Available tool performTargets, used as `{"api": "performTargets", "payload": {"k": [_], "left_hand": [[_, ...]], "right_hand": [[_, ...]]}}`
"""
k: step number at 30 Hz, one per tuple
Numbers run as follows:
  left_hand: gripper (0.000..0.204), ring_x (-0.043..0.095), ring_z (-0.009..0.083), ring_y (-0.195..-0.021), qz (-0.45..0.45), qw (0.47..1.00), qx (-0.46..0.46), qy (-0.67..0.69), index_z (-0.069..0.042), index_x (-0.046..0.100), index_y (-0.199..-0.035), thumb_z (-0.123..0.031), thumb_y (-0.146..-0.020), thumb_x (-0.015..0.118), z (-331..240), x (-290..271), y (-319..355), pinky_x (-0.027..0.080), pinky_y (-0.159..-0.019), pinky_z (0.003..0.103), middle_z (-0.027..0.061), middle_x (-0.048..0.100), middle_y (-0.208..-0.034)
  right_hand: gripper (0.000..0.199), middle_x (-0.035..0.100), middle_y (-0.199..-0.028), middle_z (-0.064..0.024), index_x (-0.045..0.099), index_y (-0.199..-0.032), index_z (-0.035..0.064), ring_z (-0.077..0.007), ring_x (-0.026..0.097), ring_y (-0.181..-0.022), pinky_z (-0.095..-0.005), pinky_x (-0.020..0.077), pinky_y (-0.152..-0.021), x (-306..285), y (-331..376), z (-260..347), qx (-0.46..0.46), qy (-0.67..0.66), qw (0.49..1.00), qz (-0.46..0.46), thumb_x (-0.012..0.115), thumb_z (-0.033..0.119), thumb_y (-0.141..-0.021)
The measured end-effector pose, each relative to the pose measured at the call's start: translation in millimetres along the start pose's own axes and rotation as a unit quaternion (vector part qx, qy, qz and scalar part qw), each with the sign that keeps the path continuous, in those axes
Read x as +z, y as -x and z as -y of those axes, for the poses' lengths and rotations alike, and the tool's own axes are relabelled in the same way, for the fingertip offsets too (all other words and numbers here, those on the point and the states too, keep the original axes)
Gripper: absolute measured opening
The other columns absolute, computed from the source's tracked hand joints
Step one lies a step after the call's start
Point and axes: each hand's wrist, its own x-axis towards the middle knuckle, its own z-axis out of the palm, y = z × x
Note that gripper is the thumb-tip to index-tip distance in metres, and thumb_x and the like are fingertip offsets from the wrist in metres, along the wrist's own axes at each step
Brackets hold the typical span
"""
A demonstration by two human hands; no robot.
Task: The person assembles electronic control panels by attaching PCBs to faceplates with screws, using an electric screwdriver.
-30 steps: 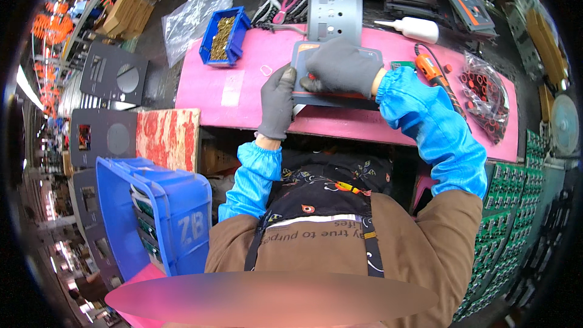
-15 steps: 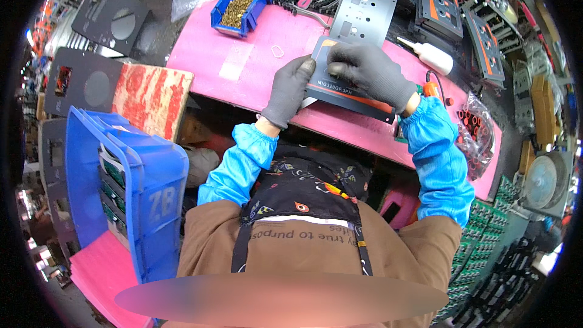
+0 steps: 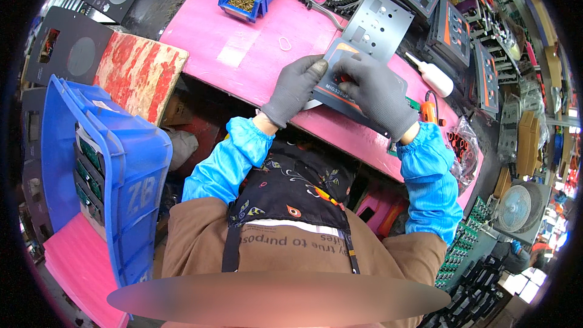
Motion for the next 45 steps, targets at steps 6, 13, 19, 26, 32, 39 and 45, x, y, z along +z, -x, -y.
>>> {"api": "performTargets", "payload": {"k": [6, 13, 19, 26, 32, 39, 45], "left_hand": [[0.040, 0.060, 0.0145, -0.086, 0.005, 1.000, 0.002, 0.024, 0.005, 0.058, -0.117, -0.027, -0.094, 0.056, 0.0, 1.3, 0.6, 0.049, -0.077, 0.029, 0.0118, 0.067, -0.095], [0.039, 0.062, 0.0163, -0.087, 0.000, 1.000, 0.002, 0.020, 0.004, 0.059, -0.116, -0.029, -0.094, 0.056, 5.5, 0.9, -1.4, 0.050, -0.078, 0.030, 0.0134, 0.067, -0.096], [0.039, 0.062, 0.0171, -0.089, -0.002, 1.000, 0.012, 0.029, 0.003, 0.059, -0.115, -0.030, -0.094, 0.056, 6.2, 0.9, -0.4, 0.050, -0.080, 0.031, 0.0143, 0.067, -0.097], [0.044, 0.060, 0.0143, -0.093, 0.011, 1.000, 0.017, 0.000, 0.005, 0.056, -0.120, -0.031, -0.095, 0.055, 5.2, -1.4, -1.9, 0.049, -0.082, 0.029, 0.0116, 0.066, -0.102], [0.041, 0.060, 0.0141, -0.093, 0.013, 1.000, 0.019, 0.013, 0.005, 0.057, -0.120, -0.029, -0.096, 0.054, 6.9, -1.6, -0.7, 0.049, -0.082, 0.029, 0.0112, 0.066, -0.102], [0.040, 0.059, 0.0134, -0.093, 0.021, 1.000, 0.011, 0.006, 0.005, 0.057, -0.119, -0.028, -0.096, 0.054, 7.4, 0.3, -2.2, 0.048, -0.082, 0.029, 0.0108, 0.066, -0.101], [0.040, 0.058, 0.0130, -0.090, 0.033, 0.999, 0.034, 0.015, 0.004, 0.057, -0.120, -0.028, -0.096, 0.053, 7.3, -3.4, -7.5, 0.048, -0.081, 0.029, 0.0087, 0.064, -0.101]], "right_hand": [[0.022, 0.061, -0.095, -0.0127, 0.062, -0.098, 0.0061, -0.0309, 0.061, -0.085, -0.0371, 0.0482, -0.076, 0.8, -0.4, 0.0, 0.007, 0.015, 1.000, 0.003, 0.063, 0.005, -0.077], [0.021, 0.062, -0.094, -0.0122, 0.063, -0.098, 0.0082, -0.0316, 0.061, -0.086, -0.0386, 0.0485, -0.074, 2.2, 0.0, 4.3, 0.027, 0.065, 0.998, 0.003, 0.064, 0.009, -0.077], [0.021, 0.061, -0.092, -0.0123, 0.063, -0.097, 0.0083, -0.0319, 0.062, -0.085, -0.0387, 0.0488, -0.074, 4.9, 0.1, 1.8, 0.029, 0.056, 0.998, -0.011, 0.064, 0.008, -0.076], [0.020, 0.061, -0.090, -0.0119, 0.063, -0.095, 0.0088, -0.0311, 0.062, -0.083, -0.0379, 0.0490, -0.072, 7.2, -0.7, 5.3, 0.028, 0.047, 0.998, -0.019, 0.066, 0.007, -0.075], [0.025, 0.060, -0.091, -0.0140, 0.060, -0.099, 0.0021, -0.0292, 0.062, -0.081, -0.0350, 0.0487, -0.070, 11.7, -0.4, 2.4, -0.009, 0.064, 0.998, -0.014, 0.063, -0.001, -0.074], [0.019, 0.058, -0.092, -0.0131, 0.061, -0.095, 0.0072, -0.0343, 0.060, -0.084, -0.0408, 0.0483, -0.070, 10.0, -4.0, -0.8, -0.034, 0.148, 0.988, 0.016, 0.063, 0.007, -0.077], [0.029, 0.059, -0.100, -0.0134, 0.061, -0.106, 0.0067, -0.0326, 0.060, -0.090, -0.0379, 0.0489, -0.077, -8.7, 1.6, 9.5, -0.073, 0.052, 0.996, -0.026, 0.064, 0.004, -0.077]]}}
